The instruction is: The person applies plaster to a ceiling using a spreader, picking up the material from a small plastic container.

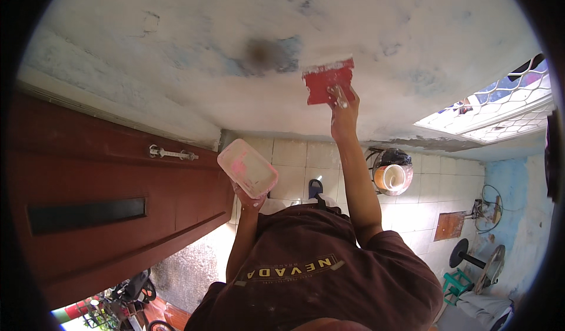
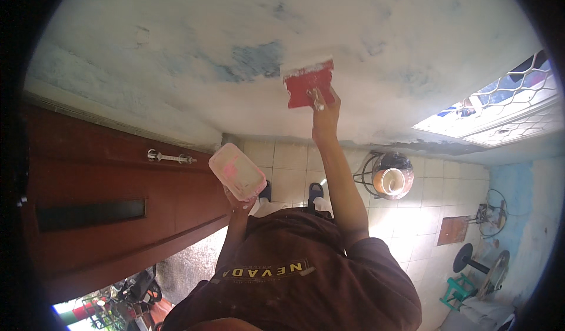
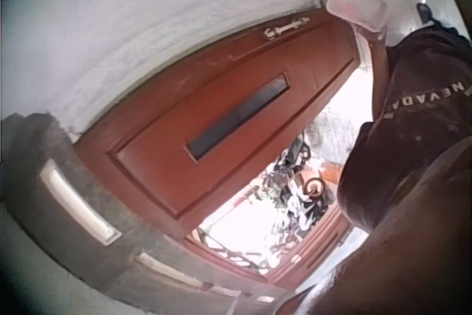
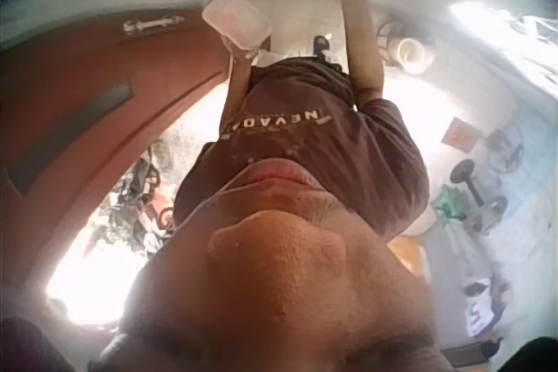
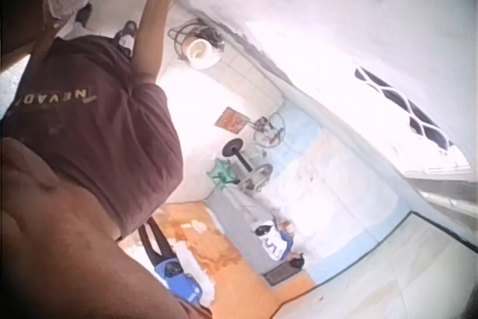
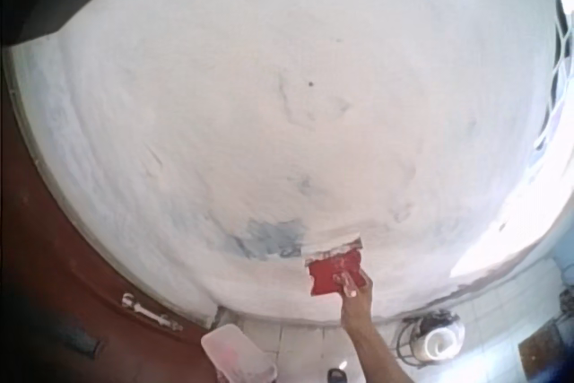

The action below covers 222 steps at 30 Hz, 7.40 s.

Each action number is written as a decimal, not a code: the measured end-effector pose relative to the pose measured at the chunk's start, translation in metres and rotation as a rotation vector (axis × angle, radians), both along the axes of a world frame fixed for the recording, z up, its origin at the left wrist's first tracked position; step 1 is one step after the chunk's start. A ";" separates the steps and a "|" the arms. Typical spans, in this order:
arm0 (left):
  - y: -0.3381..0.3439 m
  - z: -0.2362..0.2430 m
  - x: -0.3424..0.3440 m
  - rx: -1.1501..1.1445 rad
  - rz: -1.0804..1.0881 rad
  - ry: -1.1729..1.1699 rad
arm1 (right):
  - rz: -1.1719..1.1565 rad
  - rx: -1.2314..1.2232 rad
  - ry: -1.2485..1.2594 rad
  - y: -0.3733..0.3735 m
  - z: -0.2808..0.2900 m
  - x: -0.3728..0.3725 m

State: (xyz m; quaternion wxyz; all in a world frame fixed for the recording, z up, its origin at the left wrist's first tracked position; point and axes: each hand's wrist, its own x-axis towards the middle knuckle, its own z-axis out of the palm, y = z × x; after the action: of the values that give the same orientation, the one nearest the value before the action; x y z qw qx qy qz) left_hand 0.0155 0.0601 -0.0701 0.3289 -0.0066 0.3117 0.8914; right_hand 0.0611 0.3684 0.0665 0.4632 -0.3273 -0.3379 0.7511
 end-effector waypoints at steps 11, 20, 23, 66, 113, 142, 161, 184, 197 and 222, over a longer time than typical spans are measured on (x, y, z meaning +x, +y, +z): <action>-0.020 -0.031 -0.106 0.413 -0.301 -0.360 | -0.070 0.445 -0.386 -0.042 -0.040 0.007; -0.026 -0.006 -0.169 0.296 -0.424 -0.356 | -0.552 0.826 -0.479 -0.067 0.075 -0.049; -0.041 0.010 -0.193 0.270 -0.422 -0.361 | -0.795 1.075 -0.644 -0.062 0.113 -0.072; -0.252 -0.025 -0.231 0.375 -0.643 -0.473 | -0.231 1.097 -0.697 -0.233 -0.126 -0.282; -0.164 -0.031 -0.199 0.432 -0.450 -0.323 | -0.274 0.594 -0.384 -0.197 -0.086 -0.310; -0.118 -0.055 -0.160 0.311 -0.002 -0.303 | 0.351 -0.305 0.506 -0.102 0.020 -0.149; -0.131 -0.044 -0.201 0.381 -0.089 -0.326 | 0.558 -0.371 0.894 -0.092 0.096 -0.162; -0.113 -0.016 -0.197 0.542 -0.269 -0.378 | 0.474 -0.357 1.075 -0.050 0.104 -0.084; -0.075 -0.035 -0.185 0.465 -0.335 -0.416 | 0.354 -0.306 0.228 0.003 -0.119 -0.144; 0.013 0.012 -0.138 0.139 -0.132 -0.231 | 0.569 -0.353 1.133 0.088 0.102 -0.026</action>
State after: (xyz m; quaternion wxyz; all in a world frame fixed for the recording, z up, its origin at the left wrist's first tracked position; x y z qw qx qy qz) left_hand -0.1228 0.0735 -0.0580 0.4202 -0.0658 0.2093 0.8805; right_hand 0.0350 0.4560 0.1683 0.2920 0.1499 0.0135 0.9445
